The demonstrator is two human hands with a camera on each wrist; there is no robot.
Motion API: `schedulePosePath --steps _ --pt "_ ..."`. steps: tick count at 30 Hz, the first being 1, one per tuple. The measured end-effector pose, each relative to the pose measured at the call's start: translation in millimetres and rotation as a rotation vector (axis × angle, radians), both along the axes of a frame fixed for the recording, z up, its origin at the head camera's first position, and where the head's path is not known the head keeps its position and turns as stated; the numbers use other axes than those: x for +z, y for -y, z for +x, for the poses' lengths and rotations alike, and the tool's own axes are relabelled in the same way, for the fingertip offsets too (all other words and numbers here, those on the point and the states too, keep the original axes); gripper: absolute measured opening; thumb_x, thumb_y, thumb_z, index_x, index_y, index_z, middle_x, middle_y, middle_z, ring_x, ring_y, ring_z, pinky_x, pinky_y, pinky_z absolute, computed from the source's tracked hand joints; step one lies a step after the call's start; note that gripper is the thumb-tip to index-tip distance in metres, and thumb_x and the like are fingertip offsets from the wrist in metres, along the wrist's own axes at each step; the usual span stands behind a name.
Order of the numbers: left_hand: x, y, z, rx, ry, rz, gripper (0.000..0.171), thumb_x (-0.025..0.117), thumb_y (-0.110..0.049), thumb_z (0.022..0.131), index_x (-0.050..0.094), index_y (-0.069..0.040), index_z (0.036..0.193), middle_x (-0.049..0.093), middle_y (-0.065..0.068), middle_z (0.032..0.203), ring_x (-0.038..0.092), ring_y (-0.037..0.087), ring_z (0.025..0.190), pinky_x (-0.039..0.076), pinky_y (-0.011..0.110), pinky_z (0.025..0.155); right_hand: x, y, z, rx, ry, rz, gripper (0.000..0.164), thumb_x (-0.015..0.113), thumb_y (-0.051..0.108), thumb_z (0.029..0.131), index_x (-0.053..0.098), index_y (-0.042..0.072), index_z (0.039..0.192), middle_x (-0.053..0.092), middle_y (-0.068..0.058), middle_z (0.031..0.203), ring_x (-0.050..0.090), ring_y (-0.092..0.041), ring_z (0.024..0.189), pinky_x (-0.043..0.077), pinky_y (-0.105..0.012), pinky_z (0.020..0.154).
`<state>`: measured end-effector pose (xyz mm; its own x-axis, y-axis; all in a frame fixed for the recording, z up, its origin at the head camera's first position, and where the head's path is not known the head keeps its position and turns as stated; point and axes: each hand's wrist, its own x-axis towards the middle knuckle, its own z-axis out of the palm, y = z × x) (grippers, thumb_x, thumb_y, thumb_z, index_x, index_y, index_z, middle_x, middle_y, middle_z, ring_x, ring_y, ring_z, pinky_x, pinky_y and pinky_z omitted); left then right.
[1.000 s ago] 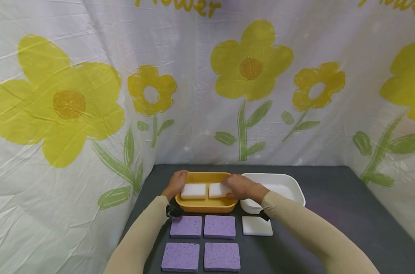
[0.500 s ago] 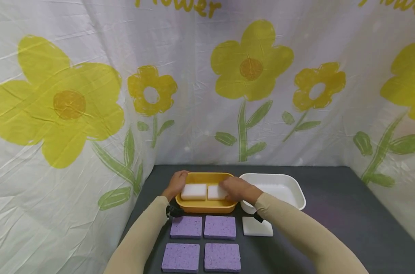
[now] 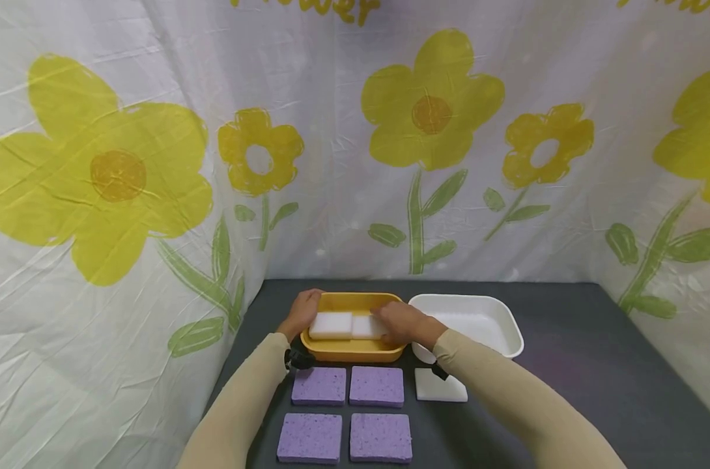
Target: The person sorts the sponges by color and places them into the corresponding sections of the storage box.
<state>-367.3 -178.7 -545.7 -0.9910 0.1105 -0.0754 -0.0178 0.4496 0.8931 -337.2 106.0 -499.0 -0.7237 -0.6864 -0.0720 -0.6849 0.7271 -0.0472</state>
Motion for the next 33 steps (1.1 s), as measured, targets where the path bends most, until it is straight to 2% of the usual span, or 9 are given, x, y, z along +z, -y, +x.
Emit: schedulePosePath --steps 5,11,16,20,26,33 --pt "1.7 -1.0 -0.8 -0.005 0.0 -0.013 0.05 0.032 -0.026 0.121 0.06 -0.001 0.152 0.063 0.023 0.149 0.061 0.041 0.136 0.047 0.06 0.118 7.9 -4.9 3.5 0.006 0.003 -0.027 0.039 0.086 0.025 0.094 0.071 0.007 0.125 0.076 -0.007 0.105 0.069 -0.022 0.091 0.061 -0.042 0.086" --pt "0.8 -0.7 -2.2 -0.001 -0.001 -0.023 0.05 0.031 -0.026 0.121 0.061 -0.001 0.152 0.063 0.023 0.149 0.061 0.04 0.136 0.047 0.06 0.119 16.3 -15.4 9.5 0.028 -0.003 -0.058 0.047 0.082 0.024 0.097 0.07 0.005 0.139 0.077 -0.011 0.125 0.073 -0.025 0.106 0.062 -0.045 0.095" --pt "-0.5 0.8 -2.5 0.004 0.004 -0.022 0.049 0.032 -0.027 0.121 0.061 -0.002 0.152 0.064 0.022 0.149 0.062 0.04 0.134 0.048 0.059 0.118 21.6 -26.1 16.1 0.053 0.013 -0.096 0.048 0.08 0.022 0.099 0.069 0.003 0.142 0.074 -0.012 0.136 0.073 -0.027 0.118 0.061 -0.046 0.103" --pt "1.1 0.7 -2.4 0.004 0.004 -0.026 0.049 0.031 -0.026 0.121 0.06 -0.001 0.152 0.063 0.023 0.149 0.062 0.041 0.135 0.047 0.06 0.118 25.9 -36.4 22.1 0.095 -0.017 -0.105 0.047 0.078 0.021 0.1 0.07 0.002 0.142 0.074 -0.014 0.138 0.072 -0.03 0.125 0.06 -0.048 0.107" --pt "-0.4 -0.7 -2.3 0.01 0.013 -0.027 0.05 0.031 -0.026 0.121 0.059 0.0 0.153 0.062 0.024 0.152 0.06 0.041 0.138 0.045 0.06 0.121 34.0 -51.9 36.1 0.163 -0.059 -0.128 0.044 0.078 0.019 0.099 0.071 0.0 0.139 0.077 -0.016 0.132 0.075 -0.031 0.118 0.061 -0.048 0.104" --pt "-1.1 -1.5 -1.4 0.015 0.002 -0.023 0.05 0.031 -0.026 0.121 0.059 0.0 0.153 0.062 0.024 0.152 0.06 0.041 0.138 0.045 0.06 0.122 40.5 -68.5 51.7 0.193 -0.095 -0.152 0.043 0.079 0.016 0.098 0.072 0.0 0.137 0.077 -0.015 0.13 0.074 -0.03 0.12 0.062 -0.046 0.103"
